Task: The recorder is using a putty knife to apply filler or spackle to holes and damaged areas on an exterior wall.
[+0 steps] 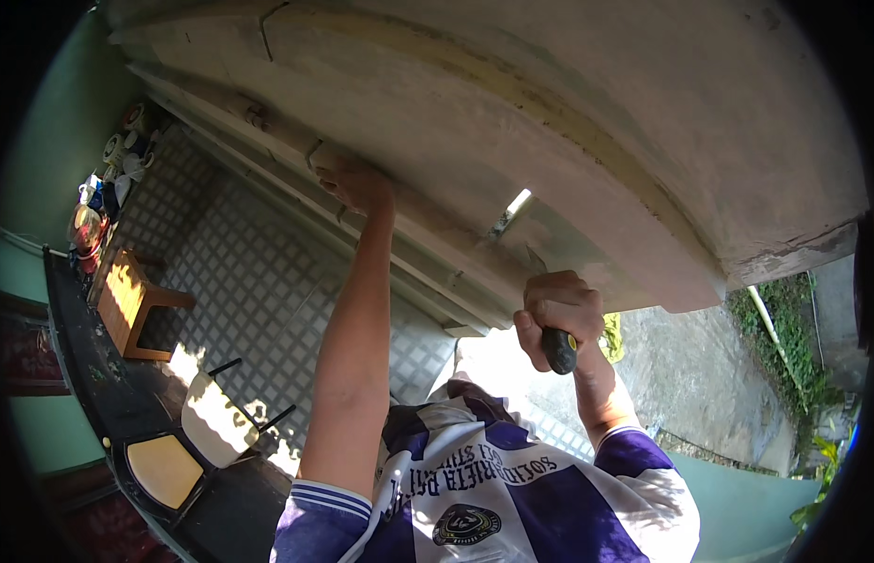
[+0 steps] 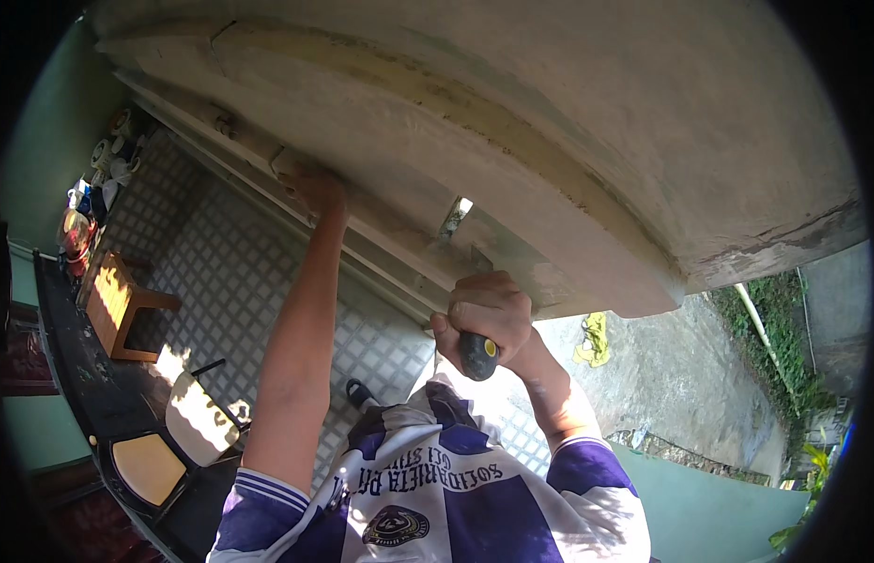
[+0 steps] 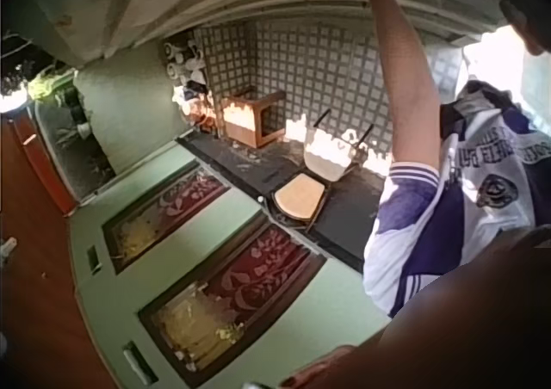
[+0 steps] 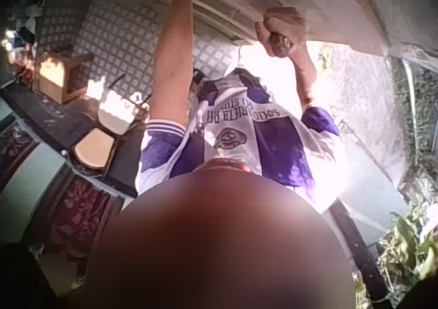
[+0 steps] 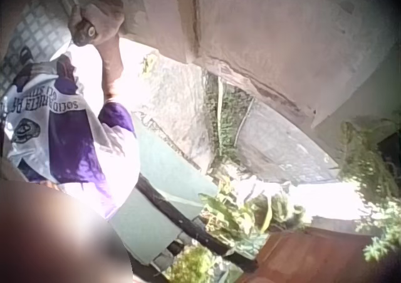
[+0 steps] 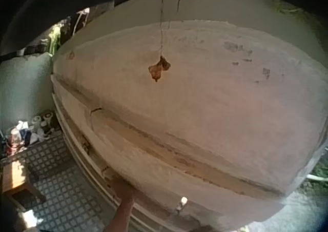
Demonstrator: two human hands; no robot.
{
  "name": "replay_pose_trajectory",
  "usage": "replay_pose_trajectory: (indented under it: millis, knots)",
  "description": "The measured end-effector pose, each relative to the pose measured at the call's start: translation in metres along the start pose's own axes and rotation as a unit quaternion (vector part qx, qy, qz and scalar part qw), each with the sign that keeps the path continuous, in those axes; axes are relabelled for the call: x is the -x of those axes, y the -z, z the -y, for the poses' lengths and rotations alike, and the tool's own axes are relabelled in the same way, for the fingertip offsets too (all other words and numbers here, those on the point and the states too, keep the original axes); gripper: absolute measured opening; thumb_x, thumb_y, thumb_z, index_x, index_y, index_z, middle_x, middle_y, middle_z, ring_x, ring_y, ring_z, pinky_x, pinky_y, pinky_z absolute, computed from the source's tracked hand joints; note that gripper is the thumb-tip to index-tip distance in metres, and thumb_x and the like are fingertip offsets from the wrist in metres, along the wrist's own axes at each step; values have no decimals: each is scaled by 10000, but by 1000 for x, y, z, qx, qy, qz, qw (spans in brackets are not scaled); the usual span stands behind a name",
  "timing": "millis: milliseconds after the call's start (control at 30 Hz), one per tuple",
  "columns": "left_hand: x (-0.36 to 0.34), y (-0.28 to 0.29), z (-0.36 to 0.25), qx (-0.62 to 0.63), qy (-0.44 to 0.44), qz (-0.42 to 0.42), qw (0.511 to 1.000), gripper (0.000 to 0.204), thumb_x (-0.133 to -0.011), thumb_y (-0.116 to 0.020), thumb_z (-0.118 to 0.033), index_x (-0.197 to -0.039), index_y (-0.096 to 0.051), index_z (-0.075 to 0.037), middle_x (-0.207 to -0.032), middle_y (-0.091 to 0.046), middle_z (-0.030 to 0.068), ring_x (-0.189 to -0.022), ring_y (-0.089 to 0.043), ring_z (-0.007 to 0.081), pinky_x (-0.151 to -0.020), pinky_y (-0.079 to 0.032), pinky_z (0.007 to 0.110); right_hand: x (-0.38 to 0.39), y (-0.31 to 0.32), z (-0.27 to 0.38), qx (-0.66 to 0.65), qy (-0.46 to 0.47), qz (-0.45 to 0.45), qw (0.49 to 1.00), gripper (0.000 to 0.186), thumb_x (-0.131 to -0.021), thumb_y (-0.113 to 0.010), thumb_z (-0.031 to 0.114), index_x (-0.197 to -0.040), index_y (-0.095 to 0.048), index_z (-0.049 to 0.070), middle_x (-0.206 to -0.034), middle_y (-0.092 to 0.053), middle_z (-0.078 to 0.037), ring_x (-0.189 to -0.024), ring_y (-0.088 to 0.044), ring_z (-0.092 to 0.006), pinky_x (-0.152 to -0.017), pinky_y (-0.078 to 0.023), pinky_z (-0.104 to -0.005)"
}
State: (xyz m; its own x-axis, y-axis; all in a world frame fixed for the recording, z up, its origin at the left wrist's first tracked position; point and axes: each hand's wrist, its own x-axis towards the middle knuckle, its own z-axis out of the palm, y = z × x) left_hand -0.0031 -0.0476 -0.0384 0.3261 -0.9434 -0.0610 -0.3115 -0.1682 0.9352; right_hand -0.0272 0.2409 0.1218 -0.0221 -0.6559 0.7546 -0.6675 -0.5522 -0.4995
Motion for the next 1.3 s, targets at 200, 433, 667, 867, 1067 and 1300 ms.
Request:
replay_pose_trajectory:
  millis: [200, 433, 667, 867, 1067, 1300]
  knots:
    - [4, 0, -3, 14, 0, 6, 1000, 589, -966, -303, -375, -1360, -204, 52, -1329, -325, 268, -1169, -423, 409, -895, -429, 497, 1, 0, -7, 20, 20, 22, 999, 268, -650, -602, -66, -518, -418, 77, -432, -360, -41, -339, -397, -208, -351, -289, -316]
    - [-1, -2, 5, 7, -21, -19, 1000, 581, -966, -304, -365, -1362, -198, 46, -1314, -337, 261, -1159, -427, 412, -890, -429, 497, -4, 0, 6, -12, 10, 27, 1000, 268, -648, -612, -59, -510, -420, 69, -424, -368, -56, -335, -403, -209, -354, -293, -316]
    - [5, 2, -2, 9, -9, -23, 1000, 578, -968, -287, -373, -1371, -192, 30, -1311, -351, 252, -1153, -435, 413, -885, -428, 514, 6, -6, 9, -14, -22, 10, 1000, 273, -655, -570, -56, -498, -378, 57, -423, -370, -68, -335, -389, -202, -369, -281, -296]
    - [4, 4, -7, 14, 10, 0, 1000, 577, -969, -287, -371, -1382, -176, 17, -1323, -339, 247, -1171, -424, 401, -876, -428, 536, 11, -9, -16, 37, -8, 30, 999, 280, -675, -540, -47, -485, -377, 78, -410, -332, -50, -332, -382, -187, -346, -282, -295]
    - [8, 6, -7, -15, 21, 19, 999, 589, -971, -275, -381, -1382, -164, 25, -1337, -324, 245, -1179, -418, 402, -884, -427, 534, 8, -9, -26, 53, -76, 45, 995, 260, -665, -600, -51, -514, -425, 67, -444, -388, -45, -346, -414, -191, -352, -291, -319]
    - [8, 4, -11, 12, 10, 17, 1000, 589, -972, -269, -385, -1376, -183, 35, -1353, -303, 251, -1187, -415, 398, -899, -423, 519, 12, -8, -26, 73, -57, 32, 995, 246, -642, -564, -65, -505, -406, 65, -439, -376, -49, -339, -407, -187, -366, -319, -279]
